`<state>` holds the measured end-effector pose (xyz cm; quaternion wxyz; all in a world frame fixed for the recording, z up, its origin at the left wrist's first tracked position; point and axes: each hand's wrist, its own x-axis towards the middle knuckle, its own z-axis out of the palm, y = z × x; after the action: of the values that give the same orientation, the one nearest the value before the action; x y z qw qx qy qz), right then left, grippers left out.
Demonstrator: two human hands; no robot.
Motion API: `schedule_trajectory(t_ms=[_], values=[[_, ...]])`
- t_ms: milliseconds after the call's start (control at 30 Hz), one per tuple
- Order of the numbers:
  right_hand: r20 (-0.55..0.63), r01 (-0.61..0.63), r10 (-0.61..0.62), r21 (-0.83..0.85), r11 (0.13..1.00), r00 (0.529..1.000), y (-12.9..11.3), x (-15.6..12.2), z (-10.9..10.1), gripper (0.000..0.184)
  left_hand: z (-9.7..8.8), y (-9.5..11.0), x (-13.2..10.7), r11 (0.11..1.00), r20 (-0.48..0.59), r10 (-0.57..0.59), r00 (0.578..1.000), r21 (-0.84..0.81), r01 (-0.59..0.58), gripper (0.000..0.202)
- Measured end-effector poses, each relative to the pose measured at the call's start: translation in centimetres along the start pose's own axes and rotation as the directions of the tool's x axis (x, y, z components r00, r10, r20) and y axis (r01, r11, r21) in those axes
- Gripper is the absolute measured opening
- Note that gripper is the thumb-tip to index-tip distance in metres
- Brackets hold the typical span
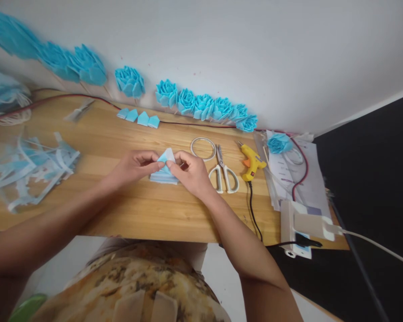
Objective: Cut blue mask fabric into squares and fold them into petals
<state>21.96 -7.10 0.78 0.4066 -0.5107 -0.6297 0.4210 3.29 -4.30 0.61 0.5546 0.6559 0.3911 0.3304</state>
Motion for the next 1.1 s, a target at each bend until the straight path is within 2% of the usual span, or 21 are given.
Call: schedule_trajectory(t_ms=[467,567,700,833,1000,1100], values=[[0.051,0.028,-0.022,-0.109,0.994,0.998,-0.15,-0.16,0.32,0.022,-0.17,0.16,0.08,0.987,-0.103,0.005,0.995,-0.157,-0.021,0.033],[0.0,0.032,-0.032,-0.059,0.998,0.999,-0.07,-0.14,0.2,0.021,-0.22,0.36,0.04,0.99,-0.067,-0.003,0.998,-0.138,-0.006,0.035],[-0.038,0.015,-0.015,-0.02,1.0,0.999,-0.06,-0.06,0.11,0.023,-0.09,0.14,0.1,0.994,0.005,-0.07,0.998,-0.09,0.07,0.034],[-0.042,0.022,-0.023,-0.028,0.999,0.999,0.05,-0.05,0.26,0.024,0.07,-0.18,0.17,0.994,0.012,-0.076,0.997,-0.078,0.077,0.032],[-0.038,0.037,-0.037,0.002,0.999,0.999,0.07,-0.12,0.01,0.024,-0.03,-0.16,0.16,0.986,0.015,-0.062,0.998,-0.152,0.064,0.03],[-0.083,0.085,-0.084,0.007,0.996,0.993,0.06,0.03,-0.64,0.017,-0.32,-0.48,0.27,0.976,0.002,-0.065,0.998,-0.209,0.064,0.03]])
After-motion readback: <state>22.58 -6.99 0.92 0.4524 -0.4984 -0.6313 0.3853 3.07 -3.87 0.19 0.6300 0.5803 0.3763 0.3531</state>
